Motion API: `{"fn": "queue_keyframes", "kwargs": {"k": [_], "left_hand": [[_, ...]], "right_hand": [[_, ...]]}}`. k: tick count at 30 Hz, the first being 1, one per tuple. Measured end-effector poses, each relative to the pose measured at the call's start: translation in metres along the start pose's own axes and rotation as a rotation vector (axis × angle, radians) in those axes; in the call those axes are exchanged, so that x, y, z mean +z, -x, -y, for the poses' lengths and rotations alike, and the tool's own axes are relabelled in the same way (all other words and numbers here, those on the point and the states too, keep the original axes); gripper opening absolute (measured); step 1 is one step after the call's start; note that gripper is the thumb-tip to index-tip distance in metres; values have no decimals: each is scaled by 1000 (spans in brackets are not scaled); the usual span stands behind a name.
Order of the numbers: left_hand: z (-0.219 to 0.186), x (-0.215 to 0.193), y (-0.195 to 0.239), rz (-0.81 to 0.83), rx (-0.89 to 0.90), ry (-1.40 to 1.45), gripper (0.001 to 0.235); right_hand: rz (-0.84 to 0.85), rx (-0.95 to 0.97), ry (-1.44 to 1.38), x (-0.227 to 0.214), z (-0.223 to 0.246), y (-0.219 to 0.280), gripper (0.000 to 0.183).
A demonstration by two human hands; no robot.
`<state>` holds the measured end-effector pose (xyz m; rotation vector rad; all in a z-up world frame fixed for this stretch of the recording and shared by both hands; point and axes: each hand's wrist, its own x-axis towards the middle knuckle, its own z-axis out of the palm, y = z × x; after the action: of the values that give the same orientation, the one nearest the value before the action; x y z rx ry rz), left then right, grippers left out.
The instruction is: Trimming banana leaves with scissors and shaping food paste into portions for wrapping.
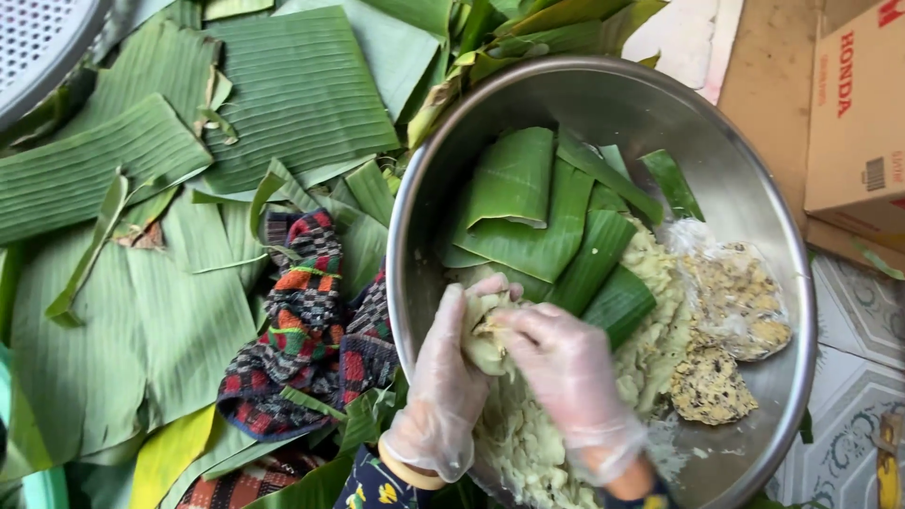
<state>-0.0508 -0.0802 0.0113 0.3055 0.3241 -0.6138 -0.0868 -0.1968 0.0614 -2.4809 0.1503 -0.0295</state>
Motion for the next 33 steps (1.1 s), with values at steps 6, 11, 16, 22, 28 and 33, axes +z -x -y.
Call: {"fn": "queue_keyframes", "kwargs": {"k": [6, 11, 16, 22, 28, 33], "left_hand": [[-3, 7, 5, -130, 68, -80, 44], [15, -14, -2, 109, 158, 110, 49], [9, 2, 13, 15, 58, -67, 82], [-10, 38, 11, -351, 3, 111, 68], [16, 13, 10, 48, 238, 552, 65], [6, 9, 1, -294, 64, 264, 68]], "right_hand": [[-85, 1, -526, -1, -7, 9, 34], [-51, 32, -425, 22, 32, 4, 69], [-97, 120, -707, 6, 39, 17, 45], [-89, 205, -1075, 16, 36, 18, 48], [-54, 233, -877, 4, 41, 23, 59], [25, 221, -414, 10, 9, 40, 42]]}}
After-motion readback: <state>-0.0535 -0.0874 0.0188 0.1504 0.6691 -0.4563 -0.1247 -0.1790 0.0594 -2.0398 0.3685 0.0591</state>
